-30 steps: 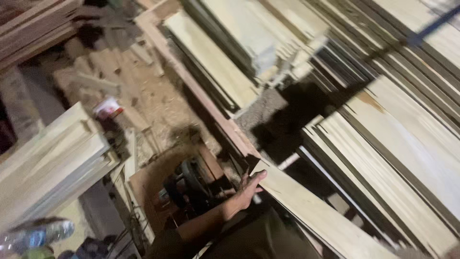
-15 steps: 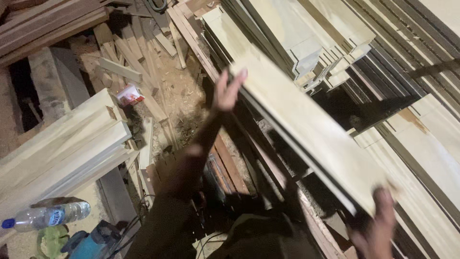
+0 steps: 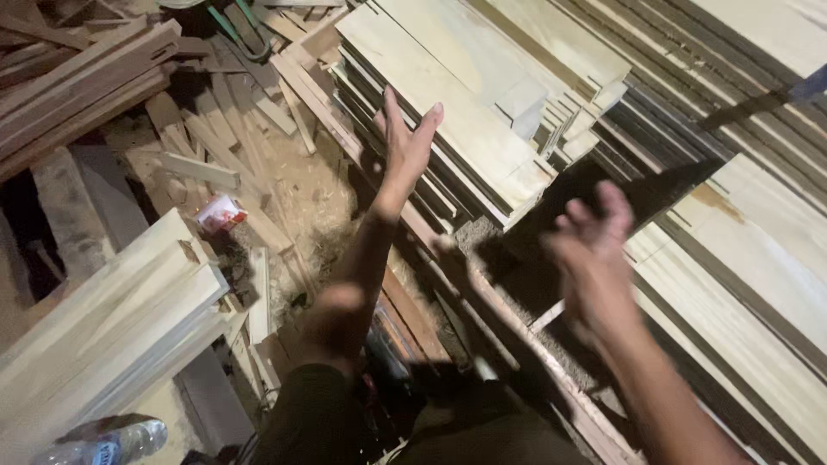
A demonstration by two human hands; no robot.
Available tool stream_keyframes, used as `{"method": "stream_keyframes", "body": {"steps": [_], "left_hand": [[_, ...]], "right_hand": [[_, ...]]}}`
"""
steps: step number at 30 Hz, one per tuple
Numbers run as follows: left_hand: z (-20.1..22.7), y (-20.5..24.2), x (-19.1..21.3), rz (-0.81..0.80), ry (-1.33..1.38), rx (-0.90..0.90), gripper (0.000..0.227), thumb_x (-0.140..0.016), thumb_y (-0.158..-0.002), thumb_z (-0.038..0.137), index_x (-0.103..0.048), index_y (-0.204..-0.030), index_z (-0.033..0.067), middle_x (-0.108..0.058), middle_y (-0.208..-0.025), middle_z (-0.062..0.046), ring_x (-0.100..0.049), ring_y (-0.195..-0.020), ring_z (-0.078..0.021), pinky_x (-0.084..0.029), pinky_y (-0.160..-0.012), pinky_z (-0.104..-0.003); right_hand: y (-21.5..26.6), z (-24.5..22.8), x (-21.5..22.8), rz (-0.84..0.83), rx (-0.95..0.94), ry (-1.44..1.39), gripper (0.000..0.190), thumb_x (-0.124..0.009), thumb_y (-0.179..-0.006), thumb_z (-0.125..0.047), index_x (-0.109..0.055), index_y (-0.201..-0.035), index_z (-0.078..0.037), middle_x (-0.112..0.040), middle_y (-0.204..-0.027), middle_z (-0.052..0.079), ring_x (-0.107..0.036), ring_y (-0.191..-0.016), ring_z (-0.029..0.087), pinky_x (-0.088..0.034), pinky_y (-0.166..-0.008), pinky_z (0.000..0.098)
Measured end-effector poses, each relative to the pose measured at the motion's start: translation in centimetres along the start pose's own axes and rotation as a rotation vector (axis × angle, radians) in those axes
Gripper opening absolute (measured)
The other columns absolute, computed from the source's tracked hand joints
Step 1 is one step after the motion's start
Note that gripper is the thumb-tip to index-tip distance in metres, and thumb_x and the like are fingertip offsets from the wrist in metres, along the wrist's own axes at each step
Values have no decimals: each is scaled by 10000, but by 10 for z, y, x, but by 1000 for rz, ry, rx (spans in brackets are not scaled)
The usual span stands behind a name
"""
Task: The person uses a circular saw to cut wooden planks in a workshop. They adjust the saw, pick up planks from a stack, cut them, and place the cut pieces back onto the stack.
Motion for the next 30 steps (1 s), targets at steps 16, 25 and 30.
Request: {"method": "stream_keyframes", "body": {"steps": [16, 25, 30], "left_hand": [[-10, -10, -26, 221, 26, -20, 1097, -716, -878, 296, 19, -1685, 178, 59, -1697, -293, -42, -1590, -480, -131, -1181, -678], [42, 1, -49, 315, -61, 60, 1123, -814, -857, 362, -12, -1625, 191, 136, -1580, -437, -263, -1473, -543, -388, -1164, -546], [30, -8, -35, 346, -102, 20, 1121, -835, -844, 390, -54, -1615, 160, 46, -1577, -430, -299, -1445, -540, -388, -1146, -535]], "right_hand": [[62, -10, 95, -46, 123, 482, 802, -700, -817, -131, -326, -1526, -109, -508, -1497, 246, -528, -1367, 366, -443, -1088, 543], [-35, -9, 115, -45, 117, 814, 838, -770, -802, -238, -349, -1512, -97, -506, -1479, 221, -545, -1335, 355, -460, -1083, 566], [-175, 16, 86, -13, 292, 1048, 927, -843, -772, -304, -335, -1504, -50, -463, -1475, 249, -508, -1331, 383, -435, -1075, 590]]}}
Point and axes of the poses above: each hand's wrist, its own y-axis away from the middle knuckle, its own x-axis out of the back of the hand, z = x × y, the point moved 7 cm from there along -y, towards the middle knuckle
